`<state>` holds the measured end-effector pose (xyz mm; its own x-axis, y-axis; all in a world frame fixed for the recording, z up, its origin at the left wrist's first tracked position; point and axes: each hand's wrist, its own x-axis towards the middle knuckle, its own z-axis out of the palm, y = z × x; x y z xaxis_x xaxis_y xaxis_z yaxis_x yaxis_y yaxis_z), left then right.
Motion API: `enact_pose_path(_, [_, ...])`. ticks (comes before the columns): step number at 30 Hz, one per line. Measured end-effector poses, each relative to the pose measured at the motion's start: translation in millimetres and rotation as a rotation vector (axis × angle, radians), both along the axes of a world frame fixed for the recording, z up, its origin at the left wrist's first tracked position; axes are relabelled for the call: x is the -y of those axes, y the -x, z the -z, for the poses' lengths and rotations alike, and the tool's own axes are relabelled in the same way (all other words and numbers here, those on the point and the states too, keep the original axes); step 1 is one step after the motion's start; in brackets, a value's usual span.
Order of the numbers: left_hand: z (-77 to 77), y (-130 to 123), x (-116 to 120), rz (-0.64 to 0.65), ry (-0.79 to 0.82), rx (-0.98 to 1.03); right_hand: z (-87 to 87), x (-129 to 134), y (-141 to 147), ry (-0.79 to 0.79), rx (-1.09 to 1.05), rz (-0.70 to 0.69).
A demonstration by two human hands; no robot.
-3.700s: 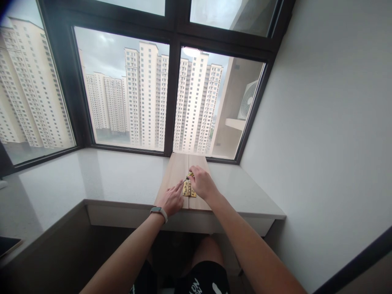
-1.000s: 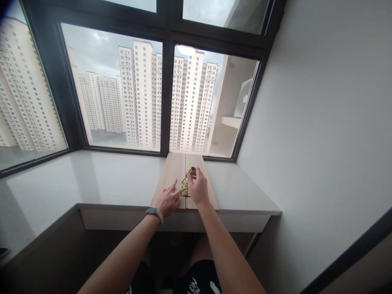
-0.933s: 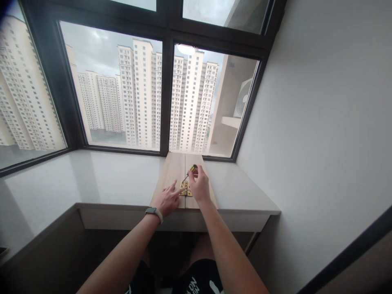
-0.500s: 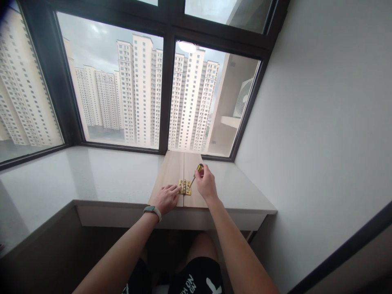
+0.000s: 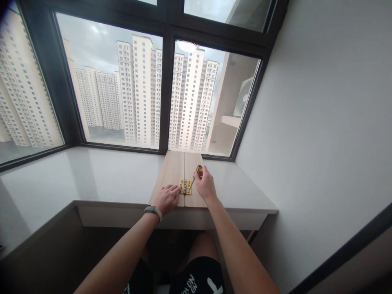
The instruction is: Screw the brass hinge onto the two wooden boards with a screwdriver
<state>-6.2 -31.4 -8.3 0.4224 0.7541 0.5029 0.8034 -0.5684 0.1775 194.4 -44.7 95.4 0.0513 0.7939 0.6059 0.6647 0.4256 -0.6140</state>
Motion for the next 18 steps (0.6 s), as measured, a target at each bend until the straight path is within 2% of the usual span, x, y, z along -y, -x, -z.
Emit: enact_pose_path(18, [-1.7,-0.6,1.4,-0.014,0.021,0.019,-6.9,-1.3,6.6,0.041,0.045,-0.031])
